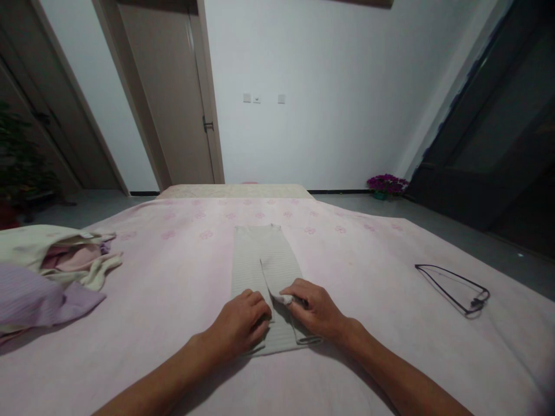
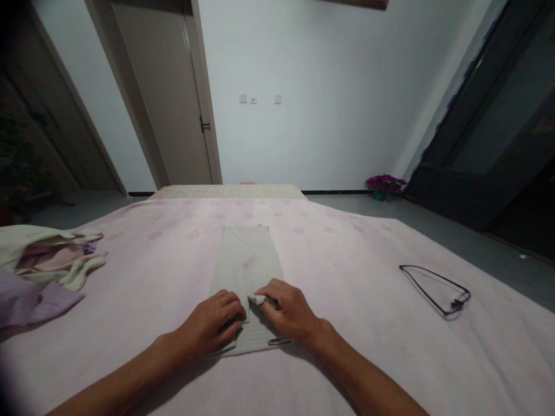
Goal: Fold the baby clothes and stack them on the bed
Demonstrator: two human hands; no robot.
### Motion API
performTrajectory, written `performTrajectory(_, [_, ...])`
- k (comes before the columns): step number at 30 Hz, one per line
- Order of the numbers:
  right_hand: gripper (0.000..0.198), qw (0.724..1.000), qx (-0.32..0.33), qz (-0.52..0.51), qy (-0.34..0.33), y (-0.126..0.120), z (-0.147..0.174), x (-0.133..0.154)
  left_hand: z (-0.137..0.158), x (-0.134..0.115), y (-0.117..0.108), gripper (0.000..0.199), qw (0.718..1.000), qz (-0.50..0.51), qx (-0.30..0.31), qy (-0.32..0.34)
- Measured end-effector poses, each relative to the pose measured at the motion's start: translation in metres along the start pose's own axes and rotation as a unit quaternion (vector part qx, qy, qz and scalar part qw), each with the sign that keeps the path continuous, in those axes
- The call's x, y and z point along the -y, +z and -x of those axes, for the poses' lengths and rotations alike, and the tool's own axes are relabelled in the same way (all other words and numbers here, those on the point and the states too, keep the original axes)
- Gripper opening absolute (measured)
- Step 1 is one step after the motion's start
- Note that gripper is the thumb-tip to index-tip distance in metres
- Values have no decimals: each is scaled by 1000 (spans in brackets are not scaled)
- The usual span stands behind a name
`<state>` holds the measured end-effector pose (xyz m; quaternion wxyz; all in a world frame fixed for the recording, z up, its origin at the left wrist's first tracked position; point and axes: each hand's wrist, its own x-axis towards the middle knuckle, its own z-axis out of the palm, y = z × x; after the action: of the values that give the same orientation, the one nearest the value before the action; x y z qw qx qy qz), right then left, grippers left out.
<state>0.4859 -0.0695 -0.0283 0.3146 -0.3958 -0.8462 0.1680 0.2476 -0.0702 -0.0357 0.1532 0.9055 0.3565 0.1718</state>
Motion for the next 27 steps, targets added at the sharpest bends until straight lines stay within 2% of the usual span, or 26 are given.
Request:
performTrajectory(2, [25, 1000, 17, 3, -12, 1, 1, -1, -4, 6, -1, 13, 997, 57, -26, -50])
performTrajectory(5, [25, 996, 77, 43, -32, -1, 2, -2, -19, 26, -6, 18, 981, 130, -70, -129])
performTrajectory(8, [40, 986, 139, 80, -50, -8, 3, -1, -45, 51, -12, 21, 973, 124, -92, -174])
performTrajectory(10, [46, 982, 155, 93, -56, -11, 4, -2, -65, 65, -16, 24, 971, 93, -97, -200])
performTrajectory(16, [43, 987, 105, 80, -86, -4, 9, -16, -114, 79, -18, 28, 966, 21, -96, -240])
performTrajectory(21, [35, 992, 10, 35, -122, 2, 10, -22, -132, 82, -13, 18, 960, -42, -74, -268])
performTrajectory(23, [33, 990, -20, 23, -138, 1, 9, -20, -136, 86, -14, 20, 957, -55, -73, -276])
performTrajectory(25, [31, 988, -18, 22, -149, -1, 8, -16, -139, 92, -17, 25, 953, -62, -75, -286])
performTrajectory(27, [26, 988, 13, 34, -151, -3, 6, -12, -142, 99, -18, 28, 950, -67, -71, -298])
